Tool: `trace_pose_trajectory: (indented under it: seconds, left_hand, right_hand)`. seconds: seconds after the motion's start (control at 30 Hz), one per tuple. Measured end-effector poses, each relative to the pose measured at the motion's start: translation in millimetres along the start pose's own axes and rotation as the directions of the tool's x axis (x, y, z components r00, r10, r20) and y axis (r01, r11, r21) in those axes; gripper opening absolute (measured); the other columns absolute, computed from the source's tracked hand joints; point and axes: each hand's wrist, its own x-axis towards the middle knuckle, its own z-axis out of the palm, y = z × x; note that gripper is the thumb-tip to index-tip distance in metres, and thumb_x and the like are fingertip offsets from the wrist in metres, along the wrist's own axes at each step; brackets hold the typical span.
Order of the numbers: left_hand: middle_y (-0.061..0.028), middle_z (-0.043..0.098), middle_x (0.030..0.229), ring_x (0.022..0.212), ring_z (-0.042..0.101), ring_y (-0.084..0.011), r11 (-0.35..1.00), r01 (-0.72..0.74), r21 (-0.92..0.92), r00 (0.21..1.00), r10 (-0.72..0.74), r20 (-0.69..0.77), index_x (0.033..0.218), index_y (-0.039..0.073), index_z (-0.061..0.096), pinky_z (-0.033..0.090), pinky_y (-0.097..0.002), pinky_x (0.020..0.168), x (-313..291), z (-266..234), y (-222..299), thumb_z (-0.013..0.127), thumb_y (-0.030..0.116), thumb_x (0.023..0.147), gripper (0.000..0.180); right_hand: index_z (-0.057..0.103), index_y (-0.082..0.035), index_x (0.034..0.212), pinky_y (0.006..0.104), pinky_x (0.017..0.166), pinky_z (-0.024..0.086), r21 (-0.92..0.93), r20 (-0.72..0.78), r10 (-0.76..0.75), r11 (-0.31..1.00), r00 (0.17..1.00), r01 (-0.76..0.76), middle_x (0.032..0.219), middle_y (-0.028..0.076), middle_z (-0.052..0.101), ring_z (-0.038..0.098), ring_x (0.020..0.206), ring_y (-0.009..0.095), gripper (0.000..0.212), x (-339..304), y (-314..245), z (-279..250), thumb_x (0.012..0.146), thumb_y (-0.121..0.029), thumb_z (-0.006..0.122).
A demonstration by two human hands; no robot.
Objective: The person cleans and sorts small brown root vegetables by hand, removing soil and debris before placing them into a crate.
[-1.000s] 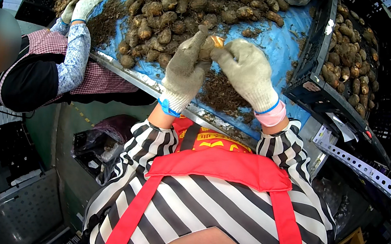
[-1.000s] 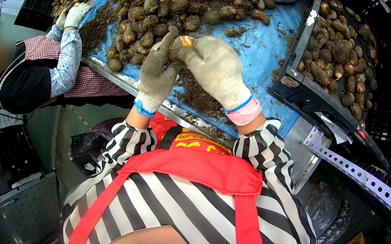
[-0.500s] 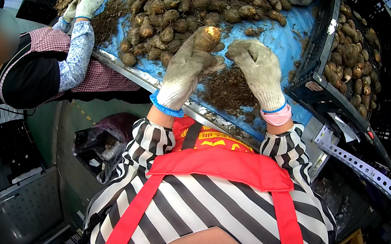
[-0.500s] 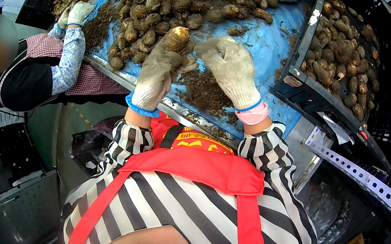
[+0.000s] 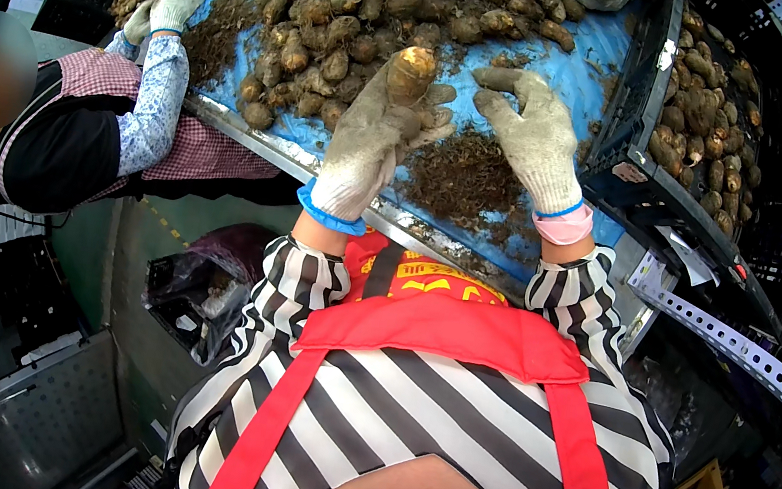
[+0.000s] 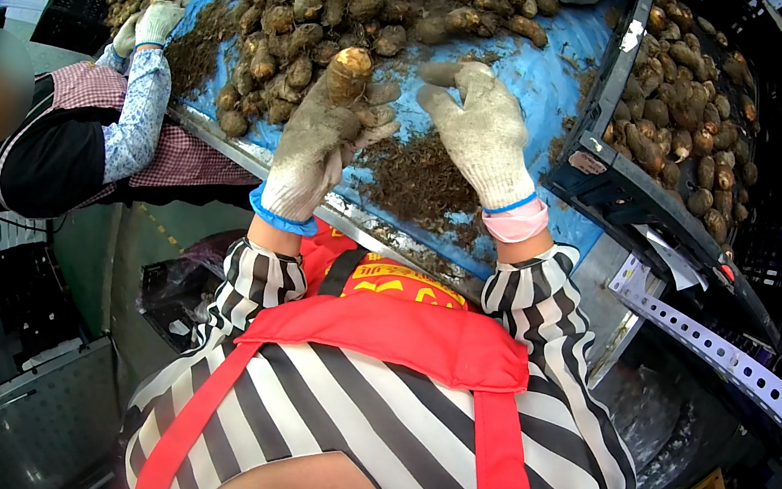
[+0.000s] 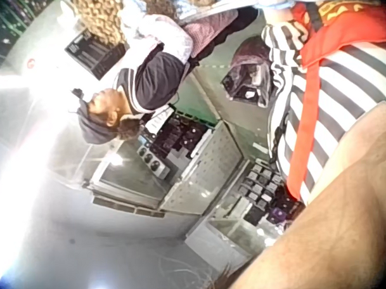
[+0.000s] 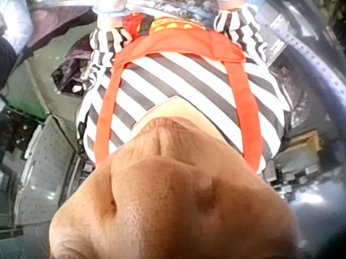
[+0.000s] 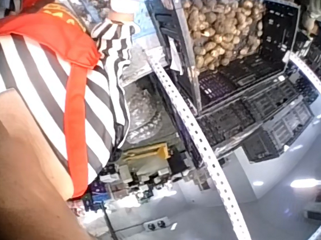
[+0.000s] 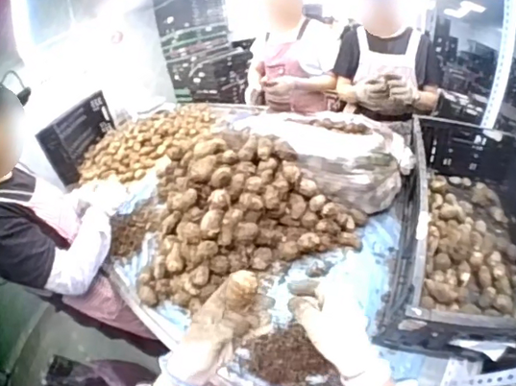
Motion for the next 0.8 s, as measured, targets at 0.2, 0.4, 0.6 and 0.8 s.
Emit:
trace_pose_trajectory:
  seconds: [0.2, 0.4, 0.6, 0.8]
  left_hand:
    - [-0.0162, 0.052, 0.141, 0.122, 0.059, -0.0236, 0.98, -0.04, 0.195, 0.998, 0.051, -0.049, 0.156, -0.001, 0.024, 0.054, -0.0381, 0.103, -1, 11, -4, 0.065, 0.009, 0.093, 0.076]
    - [-0.0145, 0.052, 0.141, 0.121, 0.06, -0.0234, 0.97, -0.006, 0.243, 0.997, 0.024, -0.072, 0.155, 0.002, 0.027, 0.053, -0.0376, 0.104, -1, -2, -4, 0.064, 0.012, 0.096, 0.071]
    - [-0.0138, 0.052, 0.138, 0.121, 0.06, -0.025, 0.979, 0.086, -0.183, 0.993, -0.07, 0.092, 0.153, 0.003, 0.031, 0.054, -0.0384, 0.102, -9, -5, -8, 0.063, 0.008, 0.094, 0.068]
    - [-0.0135, 0.052, 0.136, 0.115, 0.062, -0.0228, 0.994, 0.097, 0.052, 0.995, -0.095, -0.035, 0.156, 0.003, 0.024, 0.056, -0.0356, 0.098, -4, 5, -2, 0.062, 0.003, 0.088, 0.078]
  right_hand:
    - [0.074, -0.005, 0.103, 0.041, 0.09, 0.051, 0.042, 0.06, -0.071, 0.997, 0.996, 0.069, 0.106, 0.015, 0.069, 0.065, 0.103, 0.033, 0.03, -3, -15, 16, 0.087, -0.03, 0.071]
    - [0.071, -0.003, 0.087, 0.043, 0.092, 0.051, 0.017, 0.035, -0.397, 0.918, 0.917, 0.397, 0.105, 0.014, 0.069, 0.065, 0.103, 0.033, 0.013, -9, -18, 19, 0.082, -0.014, 0.069]
    - [0.072, -0.006, 0.115, 0.0328, 0.098, 0.051, 0.568, 0.168, 0.014, 0.816, 0.986, -0.108, 0.117, 0.011, 0.069, 0.065, 0.111, 0.02, 0.03, -3, -18, 5, 0.088, -0.019, 0.073]
    - [0.072, -0.004, 0.112, 0.0354, 0.091, 0.054, 0.656, 0.036, -0.022, 0.755, 0.999, -0.007, 0.116, 0.01, 0.07, 0.068, 0.101, 0.023, 0.026, -7, -24, 35, 0.088, -0.013, 0.072]
